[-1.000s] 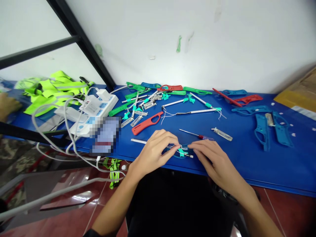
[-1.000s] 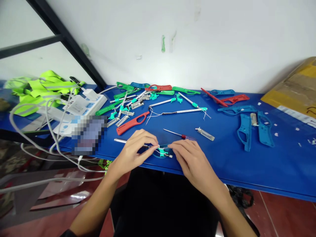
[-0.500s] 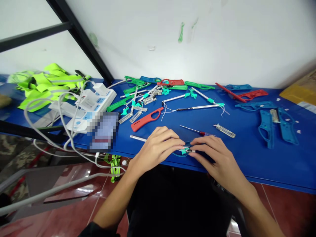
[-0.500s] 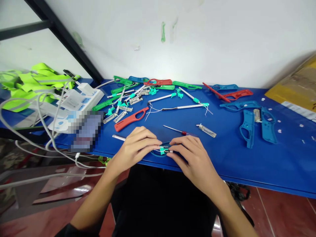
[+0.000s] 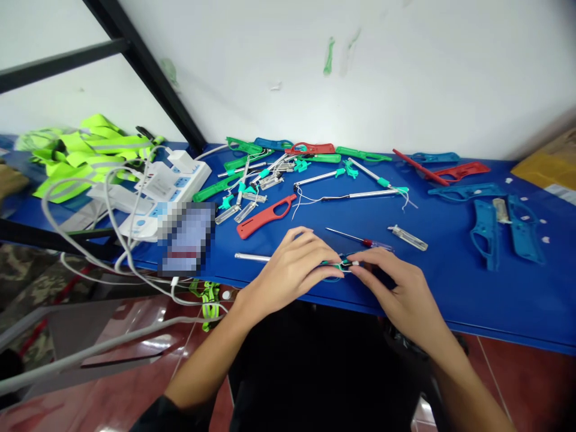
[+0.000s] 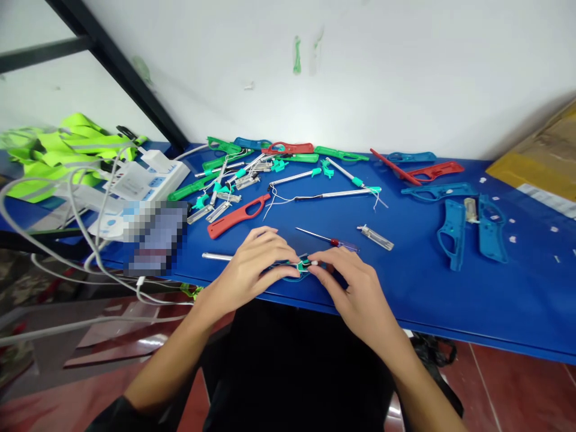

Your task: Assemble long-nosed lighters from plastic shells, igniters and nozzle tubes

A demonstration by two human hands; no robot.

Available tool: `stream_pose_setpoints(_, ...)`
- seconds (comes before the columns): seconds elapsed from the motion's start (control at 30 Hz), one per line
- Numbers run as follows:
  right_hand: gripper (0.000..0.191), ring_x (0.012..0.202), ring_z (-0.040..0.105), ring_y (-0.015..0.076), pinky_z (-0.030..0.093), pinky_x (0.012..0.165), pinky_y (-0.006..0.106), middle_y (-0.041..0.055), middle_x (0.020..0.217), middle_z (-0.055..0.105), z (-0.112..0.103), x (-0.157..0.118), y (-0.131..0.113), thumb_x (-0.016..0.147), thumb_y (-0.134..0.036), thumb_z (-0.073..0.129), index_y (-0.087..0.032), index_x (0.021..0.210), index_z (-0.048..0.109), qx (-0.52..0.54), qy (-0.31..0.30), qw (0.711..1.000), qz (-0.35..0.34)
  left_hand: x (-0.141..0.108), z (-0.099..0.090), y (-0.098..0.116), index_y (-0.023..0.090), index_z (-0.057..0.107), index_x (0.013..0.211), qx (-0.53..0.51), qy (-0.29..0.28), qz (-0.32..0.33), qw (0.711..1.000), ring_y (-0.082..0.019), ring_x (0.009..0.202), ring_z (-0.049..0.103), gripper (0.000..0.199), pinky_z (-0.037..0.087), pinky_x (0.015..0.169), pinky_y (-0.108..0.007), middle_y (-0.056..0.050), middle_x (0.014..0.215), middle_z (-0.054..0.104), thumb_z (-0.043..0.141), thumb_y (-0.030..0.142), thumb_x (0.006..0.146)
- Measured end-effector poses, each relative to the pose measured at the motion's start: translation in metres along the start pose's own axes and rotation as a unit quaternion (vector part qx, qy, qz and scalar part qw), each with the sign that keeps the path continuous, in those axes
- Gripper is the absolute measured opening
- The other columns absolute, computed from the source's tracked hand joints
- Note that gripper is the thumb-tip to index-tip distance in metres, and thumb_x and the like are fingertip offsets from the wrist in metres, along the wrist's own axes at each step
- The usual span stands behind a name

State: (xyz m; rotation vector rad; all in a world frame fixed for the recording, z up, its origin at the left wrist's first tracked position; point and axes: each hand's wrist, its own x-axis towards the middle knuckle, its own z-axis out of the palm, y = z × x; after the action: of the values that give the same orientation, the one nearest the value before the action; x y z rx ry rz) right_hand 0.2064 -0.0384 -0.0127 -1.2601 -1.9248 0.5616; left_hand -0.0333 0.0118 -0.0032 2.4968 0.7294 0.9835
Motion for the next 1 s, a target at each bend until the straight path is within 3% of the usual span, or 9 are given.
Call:
stream_pose_setpoints(0.3, 0.015, 0.098, 0.079, 0.0224, 0.061, 0.094, 0.039, 0.0018, 0.113, 0.085, -0.001, -0.002, 0.000, 0.106, -0.029, 0.068, -0.029, 0.116, 0.079, 0.013, 0.003, 1.000, 0.017, 0.003, 0.010, 0.003, 0.020, 0.072, 0.116, 0.015, 0.003, 0.001, 1.000, -0.019, 0.100, 0.064, 0.012, 0.045, 0.097, -0.038, -0.004, 0.111, 0.078, 0.065, 0.027, 0.111)
stream_pose_setpoints(0.43, 0.019, 0.105, 0.080, 0.0231, 0.060, 0.099, 0.039, 0.0013, 0.119, 0.085, -0.001, -0.002, 0.001, 0.106, -0.028, 0.069, -0.030, 0.120, 0.081, 0.029, 0.002, 0.999, 0.025, 0.002, 0.011, 0.003, 0.021, 0.073, 0.114, -0.003, 0.015, 0.005, 1.000, -0.019, 0.098, 0.065, 0.010, 0.046, 0.096, -0.038, -0.003, 0.109, 0.078, 0.064, 0.025, 0.111)
stream_pose_setpoints(0.63, 0.009, 0.092, 0.079, 0.0225, 0.060, 0.087, 0.037, -0.0005, 0.101, 0.085, -0.002, -0.001, -0.002, 0.102, -0.033, 0.075, -0.030, 0.108, 0.081, 0.035, 0.023, 0.997, 0.065, 0.004, 0.013, 0.005, 0.019, 0.070, 0.110, -0.013, 0.009, -0.010, 1.000, -0.019, 0.094, 0.066, 0.006, 0.046, 0.093, -0.039, -0.003, 0.102, 0.077, 0.064, 0.021, 0.111)
stream_pose_setpoints(0.77, 0.010, 0.095, 0.077, 0.0216, 0.058, 0.089, 0.037, -0.0006, 0.104, 0.084, -0.002, -0.001, -0.003, 0.104, -0.031, 0.073, -0.030, 0.110, 0.081, 0.042, 0.019, 0.997, 0.061, 0.004, 0.014, 0.005, 0.019, 0.070, 0.110, 0.000, 0.005, -0.006, 1.000, -0.018, 0.092, 0.065, 0.008, 0.046, 0.093, -0.038, -0.002, 0.099, 0.077, 0.062, 0.021, 0.111)
stream_pose_setpoints(1.0, 0.011, 0.098, 0.078, 0.0188, 0.057, 0.092, 0.034, -0.0028, 0.108, 0.084, -0.002, -0.003, -0.001, 0.107, -0.029, 0.070, -0.031, 0.112, 0.080, 0.049, 0.001, 0.998, 0.049, 0.004, 0.013, 0.006, 0.017, 0.069, 0.110, 0.020, -0.003, 0.020, 1.000, -0.019, 0.100, 0.067, 0.005, 0.049, 0.096, -0.038, -0.006, 0.113, 0.078, 0.064, 0.017, 0.110)
